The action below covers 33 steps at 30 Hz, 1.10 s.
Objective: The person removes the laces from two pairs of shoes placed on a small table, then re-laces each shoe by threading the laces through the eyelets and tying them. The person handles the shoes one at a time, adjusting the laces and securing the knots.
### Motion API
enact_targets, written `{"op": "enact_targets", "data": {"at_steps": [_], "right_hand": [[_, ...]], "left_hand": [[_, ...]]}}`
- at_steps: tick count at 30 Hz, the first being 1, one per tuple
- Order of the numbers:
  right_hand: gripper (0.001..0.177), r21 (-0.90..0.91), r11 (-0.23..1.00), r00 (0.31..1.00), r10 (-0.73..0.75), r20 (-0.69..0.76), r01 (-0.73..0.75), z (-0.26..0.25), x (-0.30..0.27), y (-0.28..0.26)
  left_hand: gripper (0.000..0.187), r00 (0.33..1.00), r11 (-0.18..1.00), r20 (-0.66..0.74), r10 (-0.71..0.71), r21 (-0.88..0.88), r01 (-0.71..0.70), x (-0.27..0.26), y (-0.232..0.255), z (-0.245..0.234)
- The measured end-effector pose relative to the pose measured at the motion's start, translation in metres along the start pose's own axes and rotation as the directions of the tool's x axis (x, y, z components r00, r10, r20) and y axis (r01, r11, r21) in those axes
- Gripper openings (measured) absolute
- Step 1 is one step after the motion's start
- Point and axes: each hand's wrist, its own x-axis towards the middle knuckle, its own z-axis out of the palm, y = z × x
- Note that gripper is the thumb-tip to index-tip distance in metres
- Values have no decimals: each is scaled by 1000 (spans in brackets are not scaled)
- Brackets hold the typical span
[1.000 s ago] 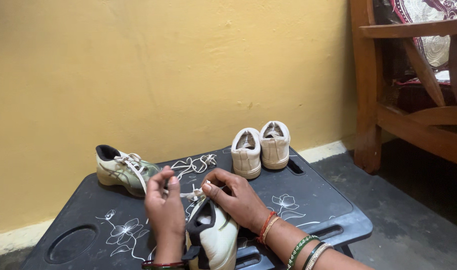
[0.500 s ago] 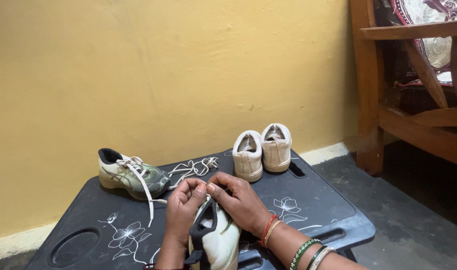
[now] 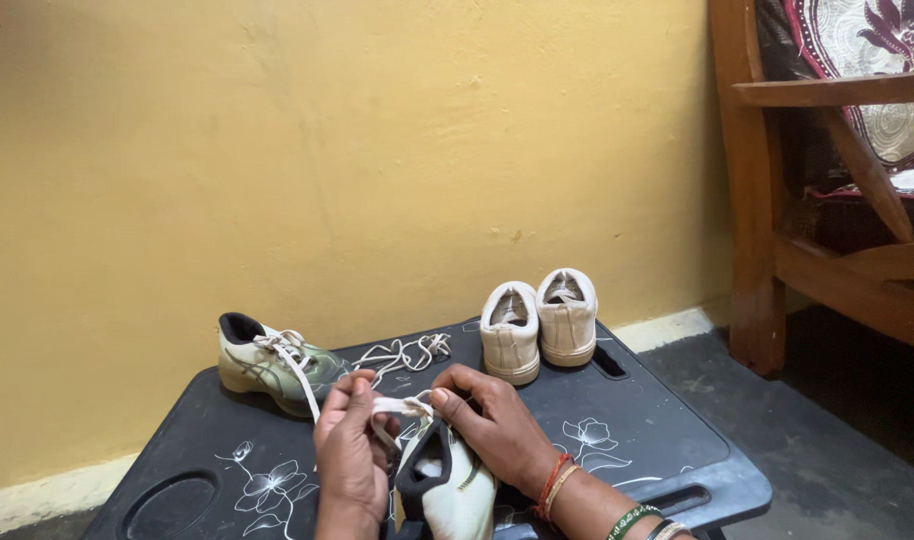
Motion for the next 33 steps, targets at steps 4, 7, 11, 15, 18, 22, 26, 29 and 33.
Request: {"op": "enact_targets", "data": {"at_steps": [4,7,11,15,18,22,26,29,33], "right_hand": [[31,-15,999,999,-49,-8,49,0,0,1],[31,-19,998,998,-67,-6,67,-1,0,1],[31,-23,999,999,-42,-1,41,-1,0,-1],[32,6,1000,1000,-2,3,2,-1,-1,-2],[33,5,1000,1000,-7,10,7,-1,-2,-2],[36,54,998,999,-28,44,26,-2,-3,-1],[37,19,997,995,-77,67,76,-3,-2,4],[35,48,994,991,-107,81,103,-2,-1,10],[32,118,990,994,-84,70,76,0,1,17]], "left_hand": [[16,993,984,-117,-33,-177,12,1,5,-9],[19,984,951,-173,-48,-309,-8,4,6,-17],[20,972,925,-234,-37,-377,-56,5,5,-24],[27,961,956,-274,39,-270,-115,3,6,-19],[32,953,977,-287,102,-152,-150,-1,9,-12],[35,954,982,-260,150,-73,-175,-3,13,-5],[29,967,969,-200,159,219,-114,0,7,5],[15,934,706,100,343,629,-326,-3,-2,15],[23,924,440,48,378,869,-225,-9,-1,17]]}}
